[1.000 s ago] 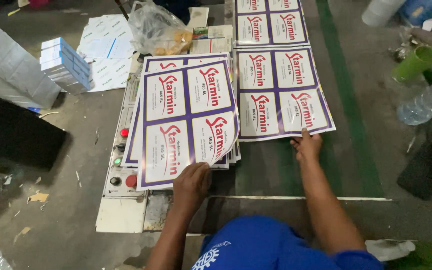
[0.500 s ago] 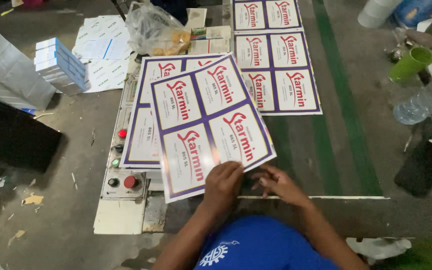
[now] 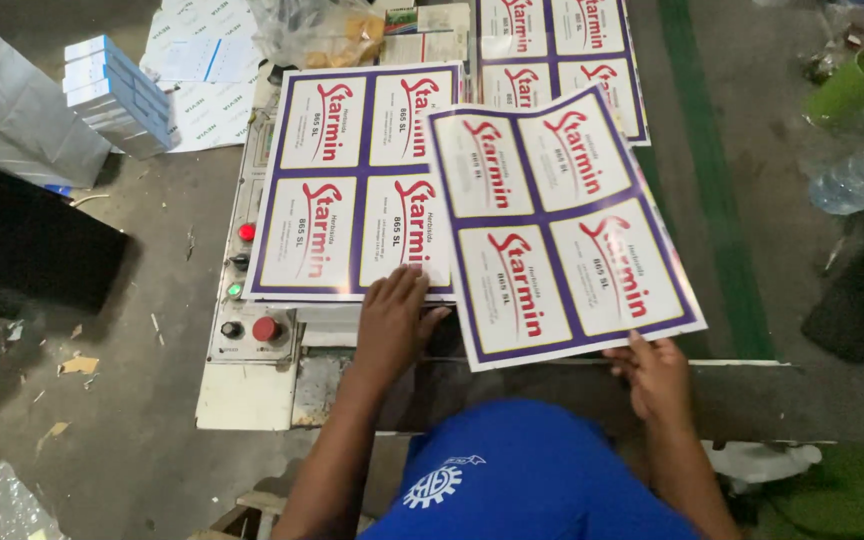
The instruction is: Checking and sorting printed product labels on a production floor.
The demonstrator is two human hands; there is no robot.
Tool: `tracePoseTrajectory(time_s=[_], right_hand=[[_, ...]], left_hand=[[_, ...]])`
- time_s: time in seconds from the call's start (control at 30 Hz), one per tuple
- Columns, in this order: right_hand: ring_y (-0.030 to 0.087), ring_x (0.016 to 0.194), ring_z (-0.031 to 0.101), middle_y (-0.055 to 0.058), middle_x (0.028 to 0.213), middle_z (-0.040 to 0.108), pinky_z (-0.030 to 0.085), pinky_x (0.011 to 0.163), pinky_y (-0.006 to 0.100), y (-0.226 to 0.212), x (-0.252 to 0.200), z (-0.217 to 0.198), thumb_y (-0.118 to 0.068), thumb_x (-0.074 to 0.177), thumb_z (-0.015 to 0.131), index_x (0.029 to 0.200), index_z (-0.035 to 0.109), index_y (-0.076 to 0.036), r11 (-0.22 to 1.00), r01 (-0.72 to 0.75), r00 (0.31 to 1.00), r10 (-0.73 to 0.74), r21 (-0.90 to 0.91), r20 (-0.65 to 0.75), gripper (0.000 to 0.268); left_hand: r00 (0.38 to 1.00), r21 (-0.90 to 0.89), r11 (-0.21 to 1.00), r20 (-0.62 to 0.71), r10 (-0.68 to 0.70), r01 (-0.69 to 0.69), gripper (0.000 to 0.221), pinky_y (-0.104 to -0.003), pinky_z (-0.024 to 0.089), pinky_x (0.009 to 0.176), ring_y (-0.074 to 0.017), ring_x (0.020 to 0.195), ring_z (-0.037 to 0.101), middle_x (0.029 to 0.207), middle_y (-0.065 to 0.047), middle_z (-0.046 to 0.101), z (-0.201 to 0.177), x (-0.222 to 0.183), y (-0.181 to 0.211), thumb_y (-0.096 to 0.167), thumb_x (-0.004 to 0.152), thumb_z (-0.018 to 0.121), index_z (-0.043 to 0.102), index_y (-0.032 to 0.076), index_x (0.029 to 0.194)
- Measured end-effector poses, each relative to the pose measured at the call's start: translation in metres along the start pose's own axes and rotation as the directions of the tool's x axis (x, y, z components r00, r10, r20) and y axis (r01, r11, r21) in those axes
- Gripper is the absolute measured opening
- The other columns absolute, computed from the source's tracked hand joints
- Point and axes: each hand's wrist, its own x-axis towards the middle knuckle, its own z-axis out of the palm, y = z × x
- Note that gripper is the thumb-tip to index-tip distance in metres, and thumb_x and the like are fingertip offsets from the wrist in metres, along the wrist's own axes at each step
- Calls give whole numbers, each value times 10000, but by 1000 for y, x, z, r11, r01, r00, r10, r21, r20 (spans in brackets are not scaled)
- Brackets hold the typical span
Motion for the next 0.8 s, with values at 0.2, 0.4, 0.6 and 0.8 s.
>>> tracePoseTrajectory(time_s=[0.2,0.4,0.6,0.8], right_hand=[[206,777,728,88,1034,731,517,550,301,3,2,-37,-154,1045,598,1225,597,-66,998,41,982,-51,-57,-180,201],[216,822,736,110,1060,729,536,572,297,3,15,-19,-169,1074,590,1243,589,-35,997,2,985,-16,-84,-173,216],[213,845,747,99,1088,724,538,568,298,-10,53,24,-173,1053,576,1274,583,-55,998,1,994,-7,-56,-113,250],[212,898,733,115,1101,707,559,626,311,-32,72,32,-202,1070,571,1314,566,-43,1000,-17,999,16,-21,-42,291]], left_hand=[[997,154,988,76,-6,-6,466,-515,439,1012,-323,1262,591,1323,-160,664,-10,-1,-22,323,854,703,676,8,1197],[991,98,990,90,95,-104,207,-442,496,987,-277,1168,673,1214,-114,727,-23,5,-31,128,914,658,670,50,1105],[997,61,996,55,57,-61,99,-442,531,828,-310,902,705,946,-90,741,-31,14,-34,96,873,676,673,72,969],[992,-6,998,-105,-64,64,110,-448,521,712,-312,782,687,817,-88,724,-63,35,-30,171,886,760,711,82,845]])
